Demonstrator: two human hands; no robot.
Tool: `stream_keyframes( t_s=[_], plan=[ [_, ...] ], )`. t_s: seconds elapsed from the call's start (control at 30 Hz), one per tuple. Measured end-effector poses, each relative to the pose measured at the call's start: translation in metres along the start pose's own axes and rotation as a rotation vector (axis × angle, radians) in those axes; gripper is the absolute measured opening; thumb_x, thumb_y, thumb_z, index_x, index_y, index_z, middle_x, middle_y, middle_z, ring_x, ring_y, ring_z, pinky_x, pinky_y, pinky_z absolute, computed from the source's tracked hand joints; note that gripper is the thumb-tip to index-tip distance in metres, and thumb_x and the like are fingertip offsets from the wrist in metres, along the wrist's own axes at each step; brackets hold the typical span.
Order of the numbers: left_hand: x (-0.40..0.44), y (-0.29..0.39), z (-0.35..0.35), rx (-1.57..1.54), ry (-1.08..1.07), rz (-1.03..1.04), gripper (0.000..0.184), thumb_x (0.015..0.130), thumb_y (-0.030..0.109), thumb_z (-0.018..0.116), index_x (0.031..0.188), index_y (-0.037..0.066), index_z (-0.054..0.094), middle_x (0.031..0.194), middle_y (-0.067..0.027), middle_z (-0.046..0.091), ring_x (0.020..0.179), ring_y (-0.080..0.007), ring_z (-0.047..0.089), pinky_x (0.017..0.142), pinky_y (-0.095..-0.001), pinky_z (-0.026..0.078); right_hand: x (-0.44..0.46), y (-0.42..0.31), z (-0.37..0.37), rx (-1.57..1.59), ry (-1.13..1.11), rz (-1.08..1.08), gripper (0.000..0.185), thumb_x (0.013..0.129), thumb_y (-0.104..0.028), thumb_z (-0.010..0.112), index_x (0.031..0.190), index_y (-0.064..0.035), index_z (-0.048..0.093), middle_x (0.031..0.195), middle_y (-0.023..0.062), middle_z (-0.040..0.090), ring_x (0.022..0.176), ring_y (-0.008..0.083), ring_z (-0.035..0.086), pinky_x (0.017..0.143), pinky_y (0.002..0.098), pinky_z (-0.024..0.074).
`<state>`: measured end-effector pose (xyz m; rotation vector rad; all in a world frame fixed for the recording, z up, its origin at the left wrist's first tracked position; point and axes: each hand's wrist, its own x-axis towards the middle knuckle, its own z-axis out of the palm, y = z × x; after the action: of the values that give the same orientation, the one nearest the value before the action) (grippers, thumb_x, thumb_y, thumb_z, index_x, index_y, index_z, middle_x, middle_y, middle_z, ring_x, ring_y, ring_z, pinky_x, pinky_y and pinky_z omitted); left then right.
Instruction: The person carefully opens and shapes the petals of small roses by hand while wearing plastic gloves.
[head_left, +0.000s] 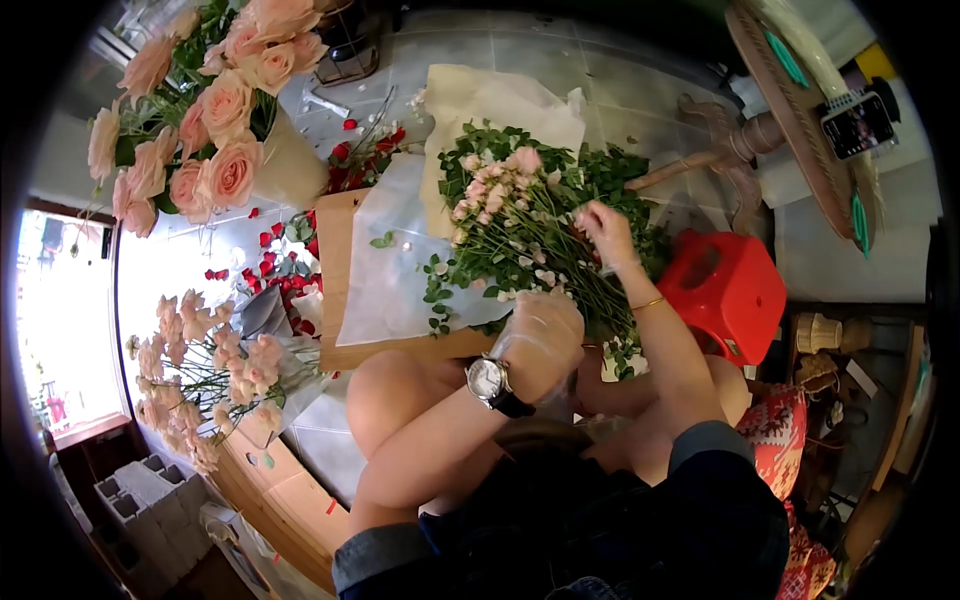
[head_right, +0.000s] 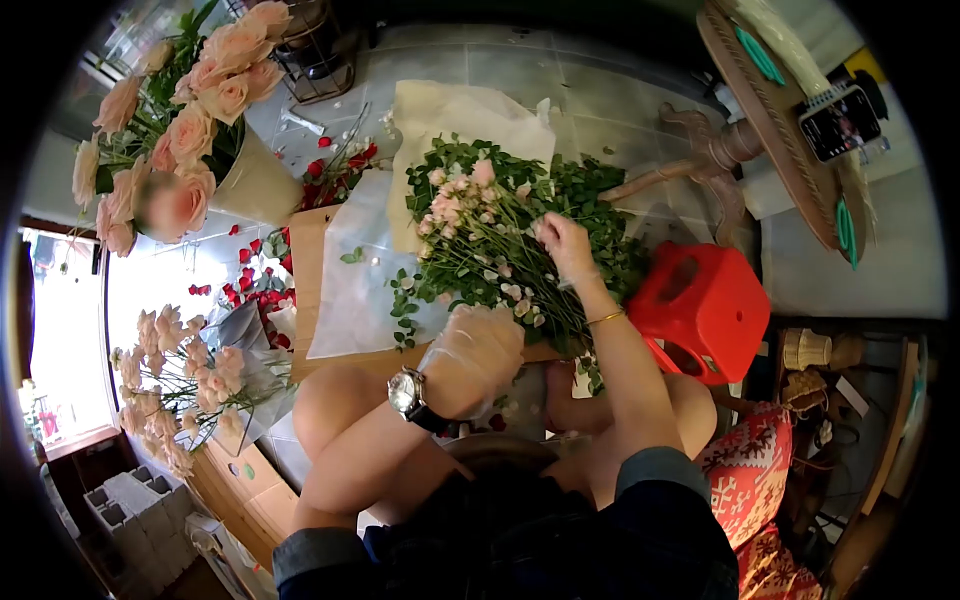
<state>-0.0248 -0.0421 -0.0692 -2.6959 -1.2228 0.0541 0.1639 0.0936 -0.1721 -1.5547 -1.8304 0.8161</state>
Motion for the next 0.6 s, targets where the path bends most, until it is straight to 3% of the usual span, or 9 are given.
stream_keyframes(
  t_s=[0.03,0.1,0.2,0.27,0.33,0.4,0.5,0.53,0.6],
  plan=[
    [0.002,-0.011,-0.014,-0.239,-0.021,-0.004,0.012,0.071,0.018,0.058,0.067,0.007,0.06,0.07,-0.0089,0.056,0.066,-0.0237,0.058,0.057,-0.0353,0.044,0.003,-0.013,-0.015,0.106,-0.057,0.088,0.022,0.087,-0.016,0.056,0.073,-0.0014,0.048,0.063,0.0067,0.058,0.053,0.0111,0.051,0.052,0.0253,0.0425],
    [0.01,-0.023,-0.031,-0.554,-0.163,-0.015,0.018,0.074,0.02,0.058,0.066,0.005,0.06,0.069,-0.0114,0.057,0.066,-0.0266,0.059,0.055,-0.037,0.045,0.009,-0.023,-0.039,0.223,-0.11,0.084,0.02,0.089,-0.017,0.054,0.076,-0.0013,0.051,0.067,0.0028,0.059,0.054,0.0064,0.048,0.052,0.0226,0.0417],
    [0.01,-0.032,-0.04,-0.518,-0.102,0.082,0.02,0.076,0.021,0.057,0.064,0.005,0.06,0.07,-0.0119,0.058,0.064,-0.027,0.059,0.054,-0.0369,0.046,0.013,-0.046,-0.072,0.281,-0.126,0.035,0.016,0.09,-0.016,0.052,0.085,-0.0019,0.057,0.069,0.0005,0.059,0.053,0.005,0.046,0.051,0.0216,0.0409],
    [0.016,-0.041,-0.04,-0.526,-0.028,0.128,0.019,0.077,0.02,0.056,0.071,0.003,0.061,0.073,-0.0122,0.059,0.067,-0.0288,0.06,0.057,-0.0387,0.047,0.006,-0.089,-0.095,0.401,-0.117,0.058,0.015,0.091,-0.014,0.05,0.089,-0.0017,0.058,0.071,0.0015,0.058,0.055,0.0047,0.046,0.052,0.019,0.0395],
    [0.025,-0.05,-0.027,-0.488,-0.047,-0.104,0.018,0.079,0.019,0.055,0.087,0.003,0.06,0.082,-0.0142,0.06,0.075,-0.0297,0.06,0.065,-0.0393,0.048,-0.008,-0.117,-0.11,0.402,-0.073,0.001,0.015,0.091,-0.013,0.05,0.092,-0.0012,0.058,0.071,0.0019,0.059,0.055,0.0049,0.046,0.052,0.0187,0.0396],
    [0.03,-0.074,-0.033,-0.493,0.036,-0.198,0.029,0.084,0.019,0.052,0.109,0.005,0.055,0.09,-0.0164,0.06,0.081,-0.025,0.059,0.071,-0.0364,0.047,-0.024,-0.143,-0.12,0.495,-0.068,0.009,0.014,0.09,-0.014,0.052,0.09,-0.0023,0.059,0.07,0.0018,0.06,0.053,0.0047,0.047,0.051,0.0188,0.0405],
    [0.047,-0.1,-0.034,-0.757,0.262,-0.4,0.036,0.09,0.022,0.048,0.122,0.005,0.049,0.102,-0.0132,0.06,0.086,-0.0165,0.056,0.075,-0.0297,0.044,-0.054,-0.181,-0.12,0.602,-0.084,0.009,0.014,0.089,-0.013,0.053,0.092,-0.0014,0.06,0.071,0.0033,0.061,0.053,0.0049,0.048,0.05,0.0183,0.0408],
    [0.056,-0.109,-0.012,-0.901,0.482,-0.229,0.036,0.085,0.016,0.049,0.119,0.004,0.05,0.097,-0.0131,0.06,0.073,-0.016,0.055,0.063,-0.028,0.044,-0.062,-0.191,-0.117,0.667,-0.104,0.031,0.013,0.089,-0.012,0.054,0.092,-0.0014,0.06,0.07,0.0034,0.061,0.053,0.0049,0.048,0.05,0.0183,0.0409],
    [0.053,-0.112,-0.021,-1.028,0.693,-0.052,0.037,0.08,0.011,0.05,0.116,0.003,0.05,0.092,-0.013,0.061,0.059,-0.0155,0.054,0.05,-0.0262,0.044,-0.073,-0.2,-0.109,0.716,-0.162,0.003,0.013,0.089,-0.012,0.054,0.093,-0.0016,0.061,0.07,0.0032,0.06,0.052,0.0047,0.048,0.05,0.0177,0.0407]
  ],
)
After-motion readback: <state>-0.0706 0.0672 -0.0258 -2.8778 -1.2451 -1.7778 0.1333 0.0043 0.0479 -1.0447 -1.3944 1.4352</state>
